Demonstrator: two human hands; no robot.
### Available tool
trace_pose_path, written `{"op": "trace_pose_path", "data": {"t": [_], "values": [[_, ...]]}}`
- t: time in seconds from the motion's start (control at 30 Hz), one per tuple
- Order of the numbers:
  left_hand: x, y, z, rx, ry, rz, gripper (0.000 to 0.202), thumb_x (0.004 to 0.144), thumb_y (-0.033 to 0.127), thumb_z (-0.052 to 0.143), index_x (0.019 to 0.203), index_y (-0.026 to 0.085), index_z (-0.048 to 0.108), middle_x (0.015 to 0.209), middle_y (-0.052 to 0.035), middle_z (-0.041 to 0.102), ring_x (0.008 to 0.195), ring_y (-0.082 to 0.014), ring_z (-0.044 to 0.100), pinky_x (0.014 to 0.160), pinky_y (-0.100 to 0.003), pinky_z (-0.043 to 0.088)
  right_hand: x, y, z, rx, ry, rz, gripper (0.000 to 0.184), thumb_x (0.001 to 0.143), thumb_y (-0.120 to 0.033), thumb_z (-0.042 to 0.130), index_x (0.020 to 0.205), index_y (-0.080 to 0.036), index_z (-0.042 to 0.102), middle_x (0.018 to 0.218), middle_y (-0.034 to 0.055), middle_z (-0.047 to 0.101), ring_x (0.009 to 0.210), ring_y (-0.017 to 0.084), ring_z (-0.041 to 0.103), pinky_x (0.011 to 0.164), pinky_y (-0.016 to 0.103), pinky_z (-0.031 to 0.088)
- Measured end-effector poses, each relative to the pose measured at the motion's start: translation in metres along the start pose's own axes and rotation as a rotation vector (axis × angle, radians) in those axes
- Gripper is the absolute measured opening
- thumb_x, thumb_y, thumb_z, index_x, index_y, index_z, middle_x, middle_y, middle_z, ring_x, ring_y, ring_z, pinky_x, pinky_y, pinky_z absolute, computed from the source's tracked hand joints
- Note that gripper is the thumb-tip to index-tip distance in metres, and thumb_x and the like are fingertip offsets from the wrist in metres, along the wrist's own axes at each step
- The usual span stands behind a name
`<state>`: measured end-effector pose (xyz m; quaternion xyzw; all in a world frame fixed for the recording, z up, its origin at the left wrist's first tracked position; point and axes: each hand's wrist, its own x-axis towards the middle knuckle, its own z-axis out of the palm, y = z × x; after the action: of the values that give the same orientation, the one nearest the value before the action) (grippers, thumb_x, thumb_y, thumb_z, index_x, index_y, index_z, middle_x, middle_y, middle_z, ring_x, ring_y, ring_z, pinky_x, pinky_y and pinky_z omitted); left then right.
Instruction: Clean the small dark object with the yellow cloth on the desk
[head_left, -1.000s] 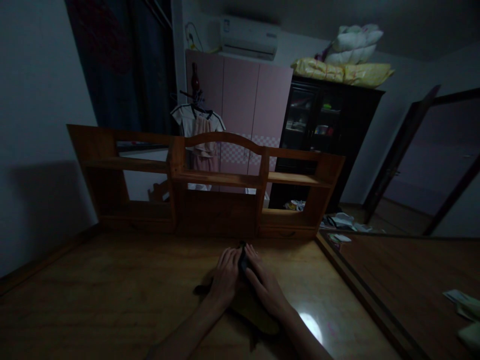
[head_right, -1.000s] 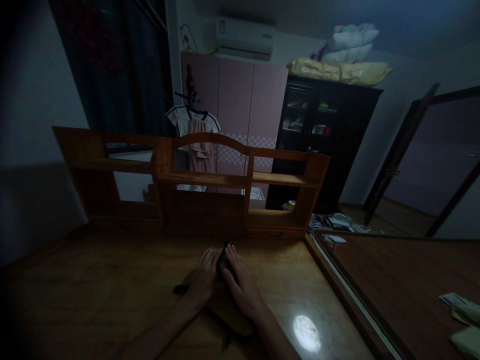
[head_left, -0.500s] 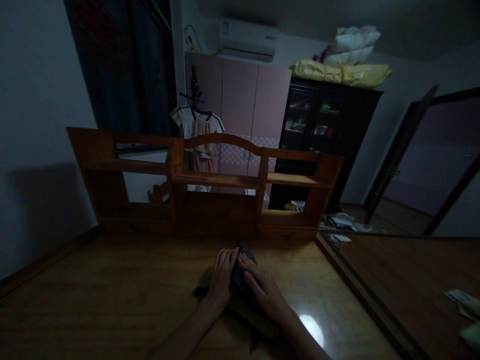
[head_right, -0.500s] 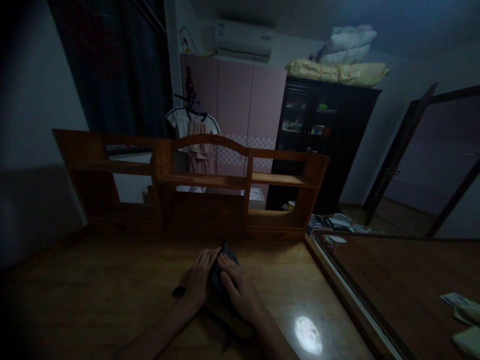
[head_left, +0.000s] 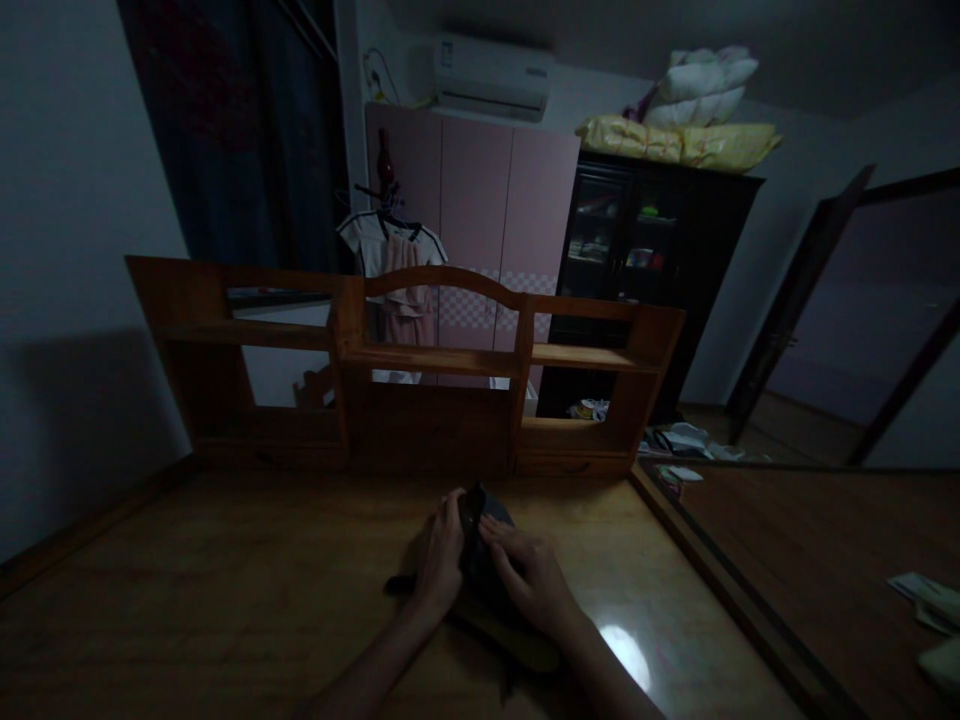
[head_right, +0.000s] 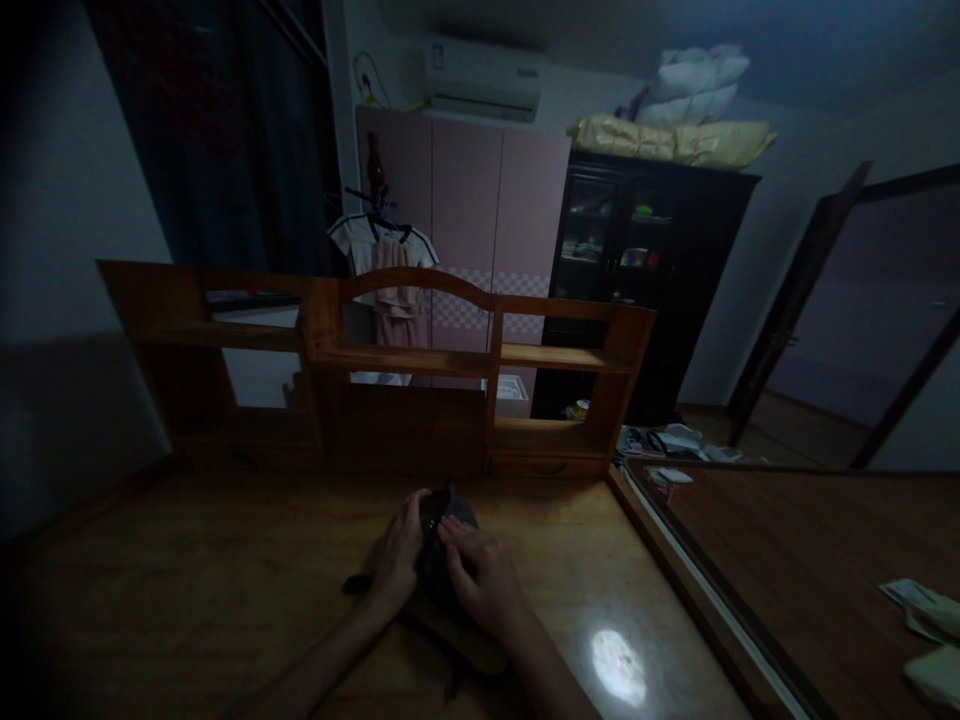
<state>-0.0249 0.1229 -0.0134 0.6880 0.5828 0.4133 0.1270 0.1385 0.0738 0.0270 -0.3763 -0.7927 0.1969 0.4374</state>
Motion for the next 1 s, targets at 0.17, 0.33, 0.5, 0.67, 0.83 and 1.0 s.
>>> {"op": "trace_pose_path", "data": {"t": [0.17,0.33,0.5,0.67,0.83,1.0], "values": [[0.006,-0.006,0.009,-0.131,0.038,0.040,0.053,0.079,0.013,0.053,0.129,0.020,0.035,0.126,-0.0123,0.048,0.116,-0.0233,0.052,0.094,-0.036,0.045,0.000,0.011,-0.001,-0.056,0.082,0.076,0.035,0.093,-0.025,0.045,0.126,-0.027,0.058,0.126,0.0035,0.061,0.118,0.023,0.057,0.103,0.044,0.045],[0.000,-0.005,0.011,-0.148,-0.055,0.184,0.068,0.069,0.008,0.059,0.131,0.022,0.035,0.134,-0.0114,0.045,0.128,-0.0259,0.043,0.104,-0.041,0.039,-0.001,0.014,-0.002,-0.089,0.066,0.102,0.043,0.096,-0.027,0.039,0.139,-0.025,0.042,0.142,0.0046,0.046,0.132,0.022,0.041,0.111,0.045,0.035],[-0.008,-0.004,0.010,-0.099,-0.119,0.285,0.075,0.072,0.020,0.064,0.139,0.021,0.030,0.141,-0.0130,0.040,0.137,-0.0303,0.031,0.110,-0.050,0.030,-0.001,0.006,-0.002,-0.110,0.024,0.075,0.050,0.097,-0.031,0.040,0.146,-0.027,0.029,0.152,0.0025,0.030,0.140,0.021,0.028,0.116,0.046,0.026],[-0.012,-0.008,0.007,-0.122,-0.133,0.243,0.068,0.086,0.024,0.048,0.146,0.021,0.017,0.151,-0.0131,0.027,0.142,-0.0270,0.019,0.114,-0.049,0.022,-0.001,-0.008,0.000,-0.059,-0.044,0.035,0.059,0.095,-0.034,0.046,0.148,-0.029,0.021,0.155,0.0018,0.023,0.143,0.022,0.020,0.117,0.047,0.021],[-0.008,0.009,-0.008,-0.183,-0.131,0.255,0.063,0.089,0.018,0.041,0.147,0.029,0.020,0.144,-0.0080,0.037,0.132,-0.0229,0.037,0.108,-0.042,0.032,-0.002,-0.009,0.004,0.067,-0.008,0.104,0.060,0.094,-0.035,0.048,0.148,-0.027,0.023,0.152,0.0061,0.030,0.139,0.023,0.029,0.115,0.045,0.027],[-0.006,0.024,-0.017,-0.130,-0.160,0.208,0.067,0.076,0.010,0.055,0.137,0.032,0.040,0.122,-0.0048,0.051,0.110,-0.0209,0.053,0.094,-0.032,0.043,0.014,-0.028,-0.009,0.100,0.295,0.035,0.043,0.094,-0.032,0.047,0.136,-0.023,0.039,0.138,0.0106,0.049,0.128,0.023,0.046,0.108,0.044,0.038]]}}
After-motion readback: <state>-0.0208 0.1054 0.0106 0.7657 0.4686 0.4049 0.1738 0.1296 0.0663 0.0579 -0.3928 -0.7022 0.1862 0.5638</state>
